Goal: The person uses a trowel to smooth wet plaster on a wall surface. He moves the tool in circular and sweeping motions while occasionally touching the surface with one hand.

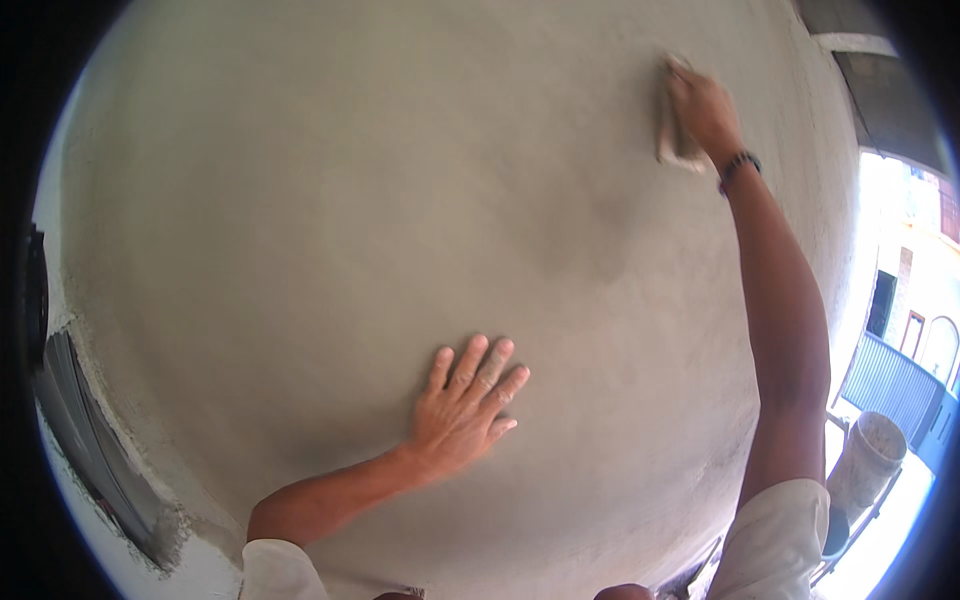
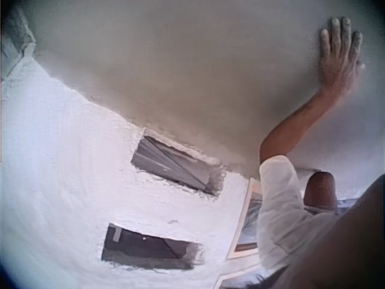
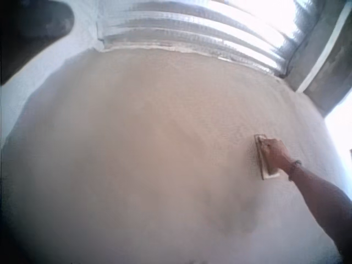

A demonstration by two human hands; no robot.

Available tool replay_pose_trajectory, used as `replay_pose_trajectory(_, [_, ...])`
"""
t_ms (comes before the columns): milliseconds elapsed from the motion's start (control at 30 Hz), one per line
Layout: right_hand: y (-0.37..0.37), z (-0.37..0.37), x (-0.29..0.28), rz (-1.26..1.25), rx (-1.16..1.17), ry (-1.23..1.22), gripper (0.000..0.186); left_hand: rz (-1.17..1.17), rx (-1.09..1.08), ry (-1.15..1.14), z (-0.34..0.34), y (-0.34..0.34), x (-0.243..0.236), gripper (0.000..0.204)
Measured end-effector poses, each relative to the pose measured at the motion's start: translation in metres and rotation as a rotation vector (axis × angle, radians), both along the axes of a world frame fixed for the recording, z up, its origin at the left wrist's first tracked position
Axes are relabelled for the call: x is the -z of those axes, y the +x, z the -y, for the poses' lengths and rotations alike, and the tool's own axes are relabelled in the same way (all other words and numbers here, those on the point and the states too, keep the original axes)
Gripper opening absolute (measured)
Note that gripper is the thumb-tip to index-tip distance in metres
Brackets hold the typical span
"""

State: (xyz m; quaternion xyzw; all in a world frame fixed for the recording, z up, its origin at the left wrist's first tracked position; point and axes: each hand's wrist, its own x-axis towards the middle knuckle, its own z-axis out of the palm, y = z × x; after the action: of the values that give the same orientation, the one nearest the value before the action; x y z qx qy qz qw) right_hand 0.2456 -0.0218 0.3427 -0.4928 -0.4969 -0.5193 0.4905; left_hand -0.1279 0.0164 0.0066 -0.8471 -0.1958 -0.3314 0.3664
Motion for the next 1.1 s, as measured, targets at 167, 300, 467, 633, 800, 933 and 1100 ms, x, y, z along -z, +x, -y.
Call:
replay_pose_trajectory(167, [-0.002, 0.017, 0.08, -0.29, -0.012, -0.102, 0.038, 0.243, -0.064, 0.048, 0.003, -0.039, -0.072, 0.083])
replay_pose_trajectory(300, [-0.141, -0.002, 0.133, 0.187, -0.044, -0.158, 0.044, 0.259, -0.105, 0.051, -0.005, -0.043, -0.077, 0.081])
replay_pose_trajectory(467, [-0.239, -0.009, 0.032, 0.379, -0.082, -0.134, 0.033, 0.184, -0.048, 0.041, 0.001, -0.008, -0.057, 0.079])
replay_pose_trajectory(633, [-0.122, -0.031, -0.092, 0.079, -0.062, -0.019, 0.038, -0.04, -0.055, 0.116, 0.0, 0.011, -0.016, 0.076])
replay_pose_trajectory(800, [0.037, 0.002, -0.001, -0.117, -0.009, -0.02, 0.043, -0.395, -0.056, 0.225, 0.004, 0.014, 0.023, 0.075])
replay_pose_trajectory(933, [0.128, 0.013, 0.169, -0.479, -0.024, -0.081, 0.043, -0.502, -0.069, 0.22, 0.006, 0.021, 0.038, 0.074])
replay_pose_trajectory(1100, [0.114, 0.0, 0.419, -0.87, -0.072, -0.048, 0.039, -0.564, -0.079, 0.263, 0.009, 0.042, 0.048, 0.072])
